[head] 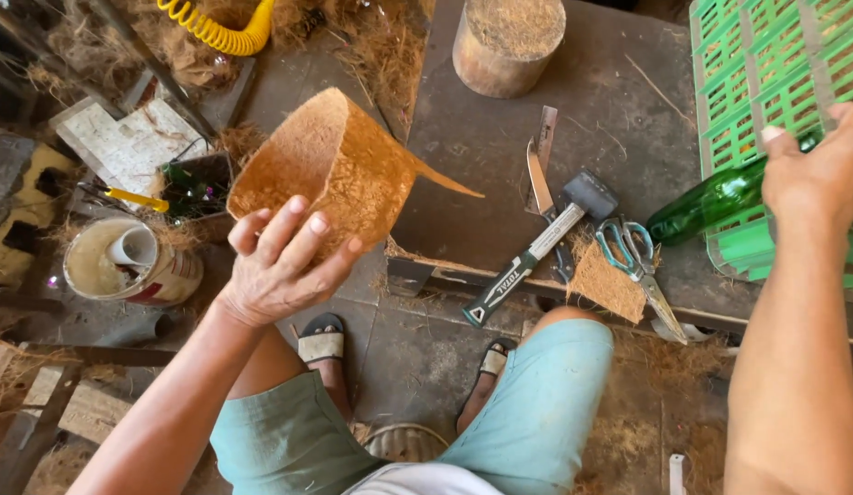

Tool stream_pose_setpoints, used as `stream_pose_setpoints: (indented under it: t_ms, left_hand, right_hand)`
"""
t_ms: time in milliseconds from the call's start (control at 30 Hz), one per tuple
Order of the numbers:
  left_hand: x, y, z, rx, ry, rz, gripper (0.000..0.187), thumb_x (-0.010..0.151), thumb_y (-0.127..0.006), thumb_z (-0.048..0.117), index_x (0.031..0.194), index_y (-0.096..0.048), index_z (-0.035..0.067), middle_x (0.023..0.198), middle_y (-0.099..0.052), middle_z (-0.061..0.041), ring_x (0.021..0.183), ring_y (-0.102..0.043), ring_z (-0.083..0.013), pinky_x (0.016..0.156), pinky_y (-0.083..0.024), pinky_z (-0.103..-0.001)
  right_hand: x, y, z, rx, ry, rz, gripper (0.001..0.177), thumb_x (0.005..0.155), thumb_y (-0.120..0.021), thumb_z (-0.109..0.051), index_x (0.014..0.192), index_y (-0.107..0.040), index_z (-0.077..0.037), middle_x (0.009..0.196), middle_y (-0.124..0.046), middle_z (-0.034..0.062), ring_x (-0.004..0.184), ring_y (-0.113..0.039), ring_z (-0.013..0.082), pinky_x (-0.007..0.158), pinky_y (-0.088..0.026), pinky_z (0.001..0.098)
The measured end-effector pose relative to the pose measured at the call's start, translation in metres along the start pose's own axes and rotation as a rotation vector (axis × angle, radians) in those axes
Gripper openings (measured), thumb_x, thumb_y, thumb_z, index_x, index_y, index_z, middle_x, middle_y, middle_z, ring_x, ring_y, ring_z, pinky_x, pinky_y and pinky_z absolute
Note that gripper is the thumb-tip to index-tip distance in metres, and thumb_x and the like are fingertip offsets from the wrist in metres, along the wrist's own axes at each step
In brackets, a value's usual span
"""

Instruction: Smoothing and shaping a coconut fiber bowl using a glass bottle, a mallet, and a small hand tool.

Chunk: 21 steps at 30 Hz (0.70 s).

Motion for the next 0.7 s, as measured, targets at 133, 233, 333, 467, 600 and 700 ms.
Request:
stream_pose_setpoints:
  t_ms: [133,233,333,467,600,700]
  left_hand:
    - [-0.007,0.008,-0.01,0.038,0.013,0.036,0.047,0.102,-0.079,0.035,0.142,-0.054,0.027,0.149,-0.039,-0.009,0.126,-0.057,-0.0343,0.104,-0.035,-0.048]
    - [-0.01,0.015,-0.019,0.051,0.04,0.047,0.049,0.101,-0.077,0.034,0.143,-0.053,0.027,0.148,-0.039,-0.01,0.128,-0.054,-0.0355,0.105,-0.034,-0.049]
    - [-0.012,0.017,-0.029,0.059,0.071,0.074,0.048,0.101,-0.076,0.035,0.142,-0.054,0.026,0.147,-0.039,-0.013,0.13,-0.051,-0.0378,0.104,-0.034,-0.05]
    - [-0.015,0.023,-0.039,0.073,0.105,0.114,0.045,0.102,-0.077,0.037,0.14,-0.055,0.028,0.151,-0.034,-0.012,0.131,-0.05,-0.0385,0.106,-0.034,-0.052]
    - [-0.014,0.02,-0.043,0.071,0.104,0.103,0.045,0.102,-0.078,0.038,0.14,-0.055,0.028,0.15,-0.035,-0.012,0.131,-0.05,-0.0385,0.107,-0.033,-0.051]
    - [-0.011,0.013,-0.05,0.067,0.117,0.097,0.041,0.104,-0.074,0.036,0.14,-0.056,0.026,0.153,-0.033,-0.012,0.133,-0.049,-0.0398,0.106,-0.033,-0.052]
  right_hand:
    - [-0.008,0.003,-0.003,0.002,-0.206,-0.189,0.038,0.108,-0.073,-0.024,0.131,-0.051,-0.003,0.126,-0.058,0.0258,0.1,-0.062,0.041,0.08,-0.05,0.0554]
    - [-0.016,0.003,-0.009,0.011,-0.184,-0.228,0.038,0.107,-0.072,-0.018,0.133,-0.051,0.001,0.127,-0.058,0.0265,0.1,-0.062,0.0421,0.082,-0.05,0.0558]
    - [-0.023,0.008,-0.013,0.023,-0.16,-0.217,0.038,0.105,-0.072,-0.014,0.133,-0.052,0.002,0.128,-0.058,0.0235,0.109,-0.058,0.043,0.088,-0.046,0.0581]
    - [-0.024,-0.009,0.02,0.133,-0.047,-0.2,0.042,0.11,-0.072,-0.018,0.137,-0.049,0.006,0.127,-0.057,0.0244,0.101,-0.059,0.0418,0.082,-0.044,0.0555]
    - [-0.037,-0.013,0.027,0.206,0.072,-0.121,0.037,0.114,-0.073,-0.013,0.139,-0.052,0.004,0.124,-0.058,0.0274,0.085,-0.065,0.0367,0.07,-0.046,0.0486]
    - [-0.045,-0.002,0.017,0.119,0.134,-0.029,0.044,0.114,-0.07,-0.017,0.141,-0.048,0.009,0.132,-0.056,0.0322,0.117,-0.054,0.0492,0.088,-0.038,0.0554]
Point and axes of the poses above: each hand's wrist, its own x-axis towards the middle knuckle, its own y-axis out of the back of the hand, z = x × y, the point moved 8 cm from there along x, towards the middle knuckle
